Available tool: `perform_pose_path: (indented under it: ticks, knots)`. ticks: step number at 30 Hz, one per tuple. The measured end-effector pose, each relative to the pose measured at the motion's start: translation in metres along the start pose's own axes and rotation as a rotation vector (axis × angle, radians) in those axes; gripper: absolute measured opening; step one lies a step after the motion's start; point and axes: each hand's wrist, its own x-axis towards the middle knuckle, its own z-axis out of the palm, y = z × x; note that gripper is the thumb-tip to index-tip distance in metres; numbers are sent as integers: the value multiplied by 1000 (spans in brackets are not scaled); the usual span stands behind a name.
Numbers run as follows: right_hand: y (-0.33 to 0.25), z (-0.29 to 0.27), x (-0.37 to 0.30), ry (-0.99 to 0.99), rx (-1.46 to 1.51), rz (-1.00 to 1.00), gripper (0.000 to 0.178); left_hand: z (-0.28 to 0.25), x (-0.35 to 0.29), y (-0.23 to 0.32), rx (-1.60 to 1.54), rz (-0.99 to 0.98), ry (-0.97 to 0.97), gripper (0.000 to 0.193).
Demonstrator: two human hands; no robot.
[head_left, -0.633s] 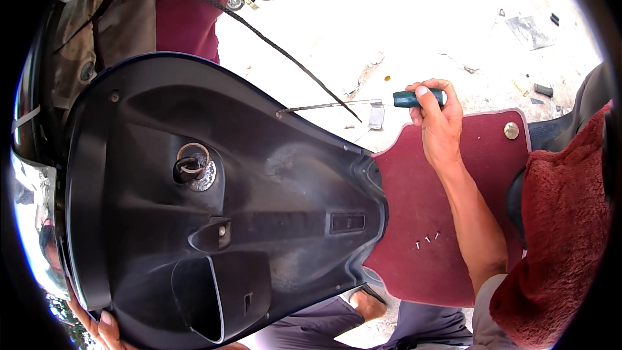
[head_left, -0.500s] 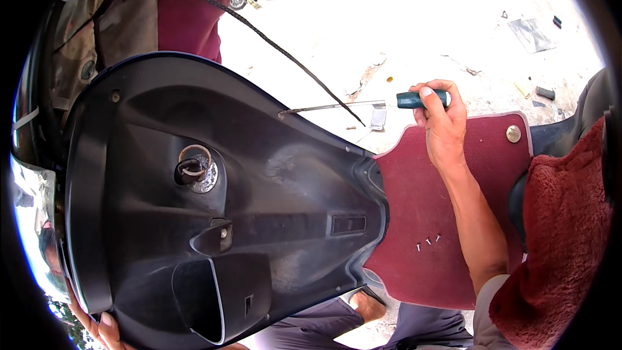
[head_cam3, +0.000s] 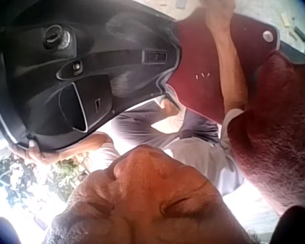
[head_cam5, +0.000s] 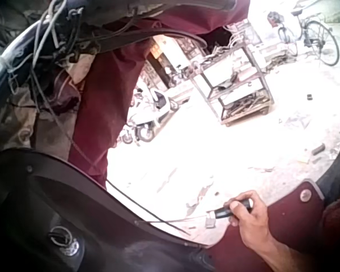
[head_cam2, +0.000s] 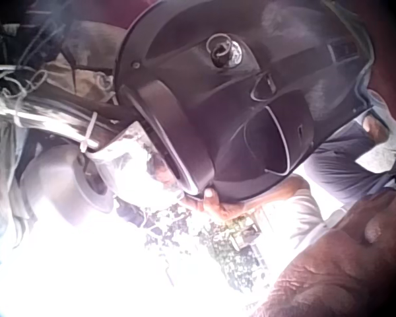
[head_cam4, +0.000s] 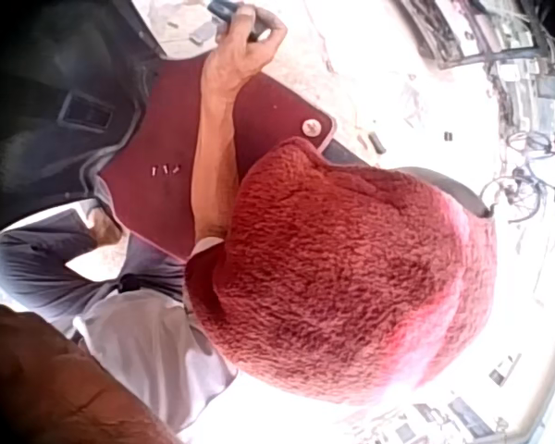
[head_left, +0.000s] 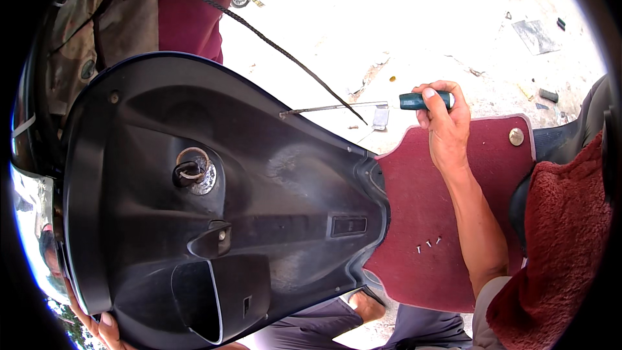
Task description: The person unscrews several screws from the internal plastic fairing and the lower wheel guard of a scooter using a screwdriver.
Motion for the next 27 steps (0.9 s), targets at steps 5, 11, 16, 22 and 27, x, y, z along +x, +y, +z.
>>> perform_pose_path:
  ticks: [5, 11, 16, 22, 27]
  knots:
    - [-7, 1, -1, -46, -67, -35, 16, 3, 0, 3, 3, 0, 9, 91]
    - [-32, 8, -5, -71, -318, -70, 32, 2, -2, 7, 2, -2, 33, 91]
    - [-41, -13, 9, -213, -500, 211, 61, 8, -4, 12, -3, -2, 43, 92]
    - [-40, -7, 4, -300, -250, 71, 38, 14, -5, 16, -33, -1, 62, 92]
    - [-41, -19, 8, -410, -287, 13, 22, 24, -7, 21, -72, 0, 78, 92]
